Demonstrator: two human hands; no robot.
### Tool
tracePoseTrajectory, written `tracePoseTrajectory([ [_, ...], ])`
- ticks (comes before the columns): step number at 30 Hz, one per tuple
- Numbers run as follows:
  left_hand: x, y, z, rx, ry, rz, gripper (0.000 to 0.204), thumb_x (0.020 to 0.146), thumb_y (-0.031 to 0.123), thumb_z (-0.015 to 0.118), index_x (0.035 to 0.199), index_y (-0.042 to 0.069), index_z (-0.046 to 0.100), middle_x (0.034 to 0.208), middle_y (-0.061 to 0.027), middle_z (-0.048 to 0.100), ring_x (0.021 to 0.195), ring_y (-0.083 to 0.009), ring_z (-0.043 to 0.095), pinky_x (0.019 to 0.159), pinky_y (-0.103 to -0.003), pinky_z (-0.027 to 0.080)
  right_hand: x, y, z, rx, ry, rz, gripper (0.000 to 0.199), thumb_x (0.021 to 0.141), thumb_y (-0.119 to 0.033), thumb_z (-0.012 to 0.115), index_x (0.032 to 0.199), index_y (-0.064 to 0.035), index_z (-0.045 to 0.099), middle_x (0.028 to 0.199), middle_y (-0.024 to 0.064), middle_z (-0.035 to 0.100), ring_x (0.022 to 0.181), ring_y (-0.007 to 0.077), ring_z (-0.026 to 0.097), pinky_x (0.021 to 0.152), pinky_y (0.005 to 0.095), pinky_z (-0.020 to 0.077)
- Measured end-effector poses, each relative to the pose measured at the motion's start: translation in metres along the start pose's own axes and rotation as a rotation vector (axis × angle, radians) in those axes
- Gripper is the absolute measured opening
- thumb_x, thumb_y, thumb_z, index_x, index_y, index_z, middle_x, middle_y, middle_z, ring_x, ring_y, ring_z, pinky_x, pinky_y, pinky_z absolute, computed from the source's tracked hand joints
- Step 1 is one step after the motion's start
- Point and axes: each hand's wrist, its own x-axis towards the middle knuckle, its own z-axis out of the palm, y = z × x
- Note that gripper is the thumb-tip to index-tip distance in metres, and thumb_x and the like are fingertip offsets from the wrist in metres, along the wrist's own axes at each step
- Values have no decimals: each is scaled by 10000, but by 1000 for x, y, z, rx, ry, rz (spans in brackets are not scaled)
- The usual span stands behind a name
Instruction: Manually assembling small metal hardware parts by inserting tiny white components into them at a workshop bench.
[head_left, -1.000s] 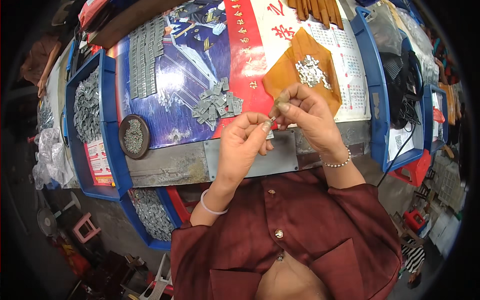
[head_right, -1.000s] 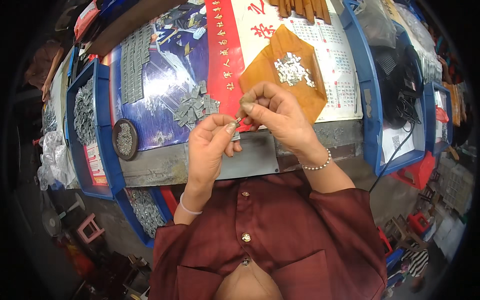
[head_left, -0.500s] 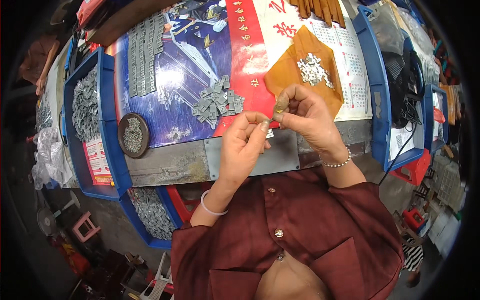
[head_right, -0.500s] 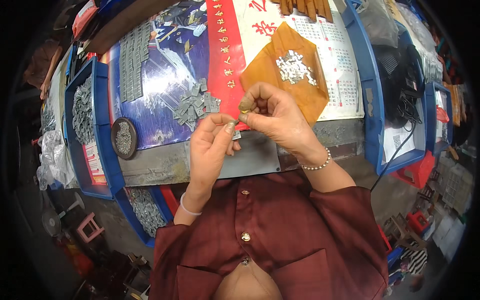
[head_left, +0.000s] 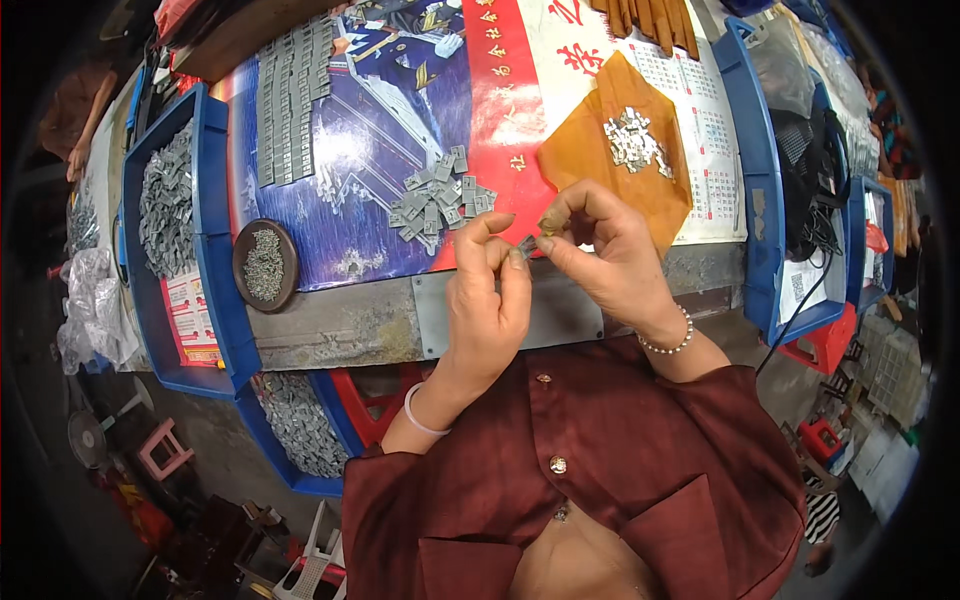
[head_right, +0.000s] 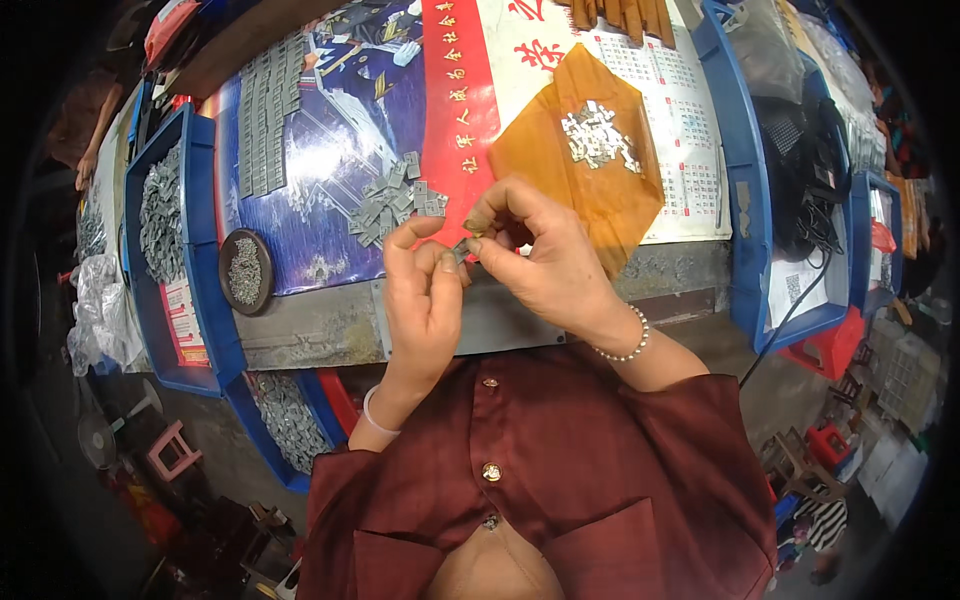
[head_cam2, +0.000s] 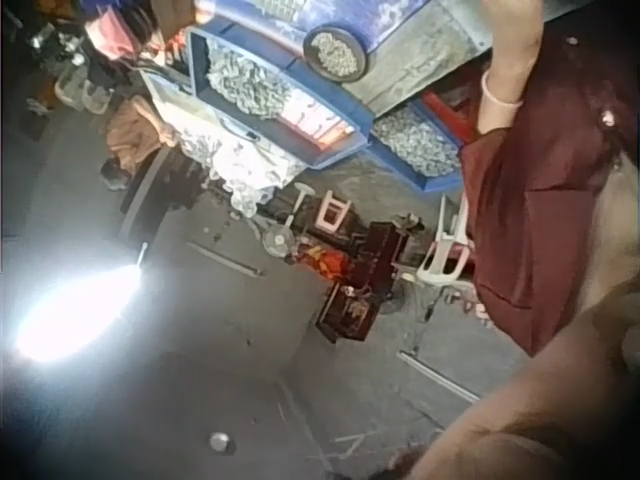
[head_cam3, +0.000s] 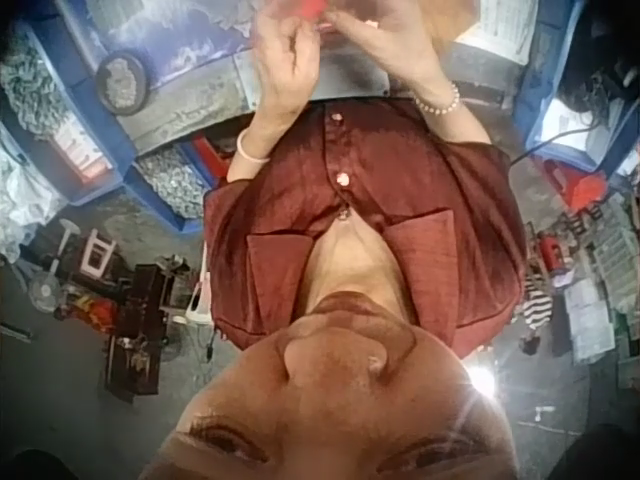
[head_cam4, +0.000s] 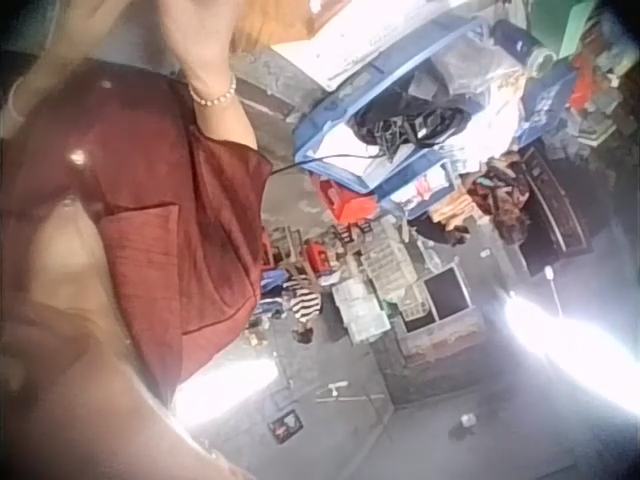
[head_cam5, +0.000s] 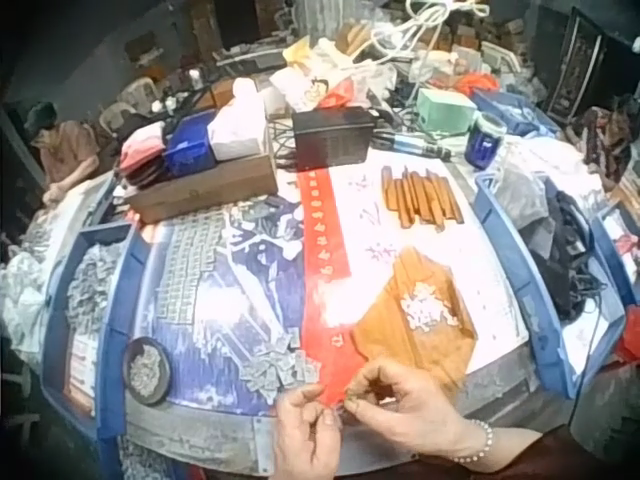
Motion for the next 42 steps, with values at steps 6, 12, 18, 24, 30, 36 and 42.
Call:
tracePoseTrajectory([
  [6, 2, -5, 3, 251, 62, 339, 335, 842, -102, 517, 1164, -68, 434, 691, -95, 508, 534, -160, 474, 527, -316, 422, 0, 5, 7, -59, 30, 7, 136, 802, 10, 636, 911, -2, 555, 800, 20, 556, 683, 59, 500, 604, 218, 436],
  [12, -1, -10, 1, 351, 103, 426, 368, 808, -118, 560, 1159, -75, 455, 933, -164, 590, 599, -198, 552, 559, -334, 466, -4, 4, 18, -373, 108, -247, 143, 804, 46, 615, 927, 7, 555, 822, 75, 592, 726, 125, 596, 627, 264, 479],
  [18, -5, -9, -1, 250, 134, 383, 361, 800, -123, 572, 1143, -73, 473, 1024, -176, 598, 788, -246, 665, 655, -330, 534, -7, 5, 21, -199, 89, -116, 157, 824, 43, 628, 957, 7, 552, 855, 67, 595, 766, 133, 610, 675, 272, 510],
  [24, -7, -7, -3, 132, 100, 412, 354, 794, -138, 551, 1134, -78, 473, 1011, -172, 601, 767, -235, 669, 648, -314, 541, 1, -1, 9, 445, -78, 217, 185, 859, -3, 648, 1003, -1, 532, 912, 35, 584, 798, 102, 599, 708, 240, 525],
  [30, -9, -1, -7, 152, -6, 343, 353, 881, -55, 487, 1220, -23, 394, 825, -96, 619, 733, -114, 604, 675, -245, 469, 2, 2, 5, 366, -120, 200, 181, 860, -20, 655, 989, -9, 528, 888, 34, 576, 776, 93, 591, 687, 234, 511],
  [36, -8, -4, -12, -92, -111, -14, 366, 902, -27, 449, 1254, -5, 352, 733, -40, 556, 673, -74, 510, 652, -212, 412, 3, 4, 6, 449, -123, 298, 186, 856, -6, 646, 1005, -10, 535, 898, 28, 579, 789, 85, 588, 704, 232, 509],
  [42, -8, -4, -6, -148, 24, 29, 363, 855, -34, 512, 1207, -20, 426, 622, -34, 510, 577, -93, 492, 563, -261, 409, 3, 3, 2, 457, -165, 318, 190, 856, 18, 611, 1029, -9, 538, 911, 22, 574, 814, 81, 584, 720, 232, 508],
])
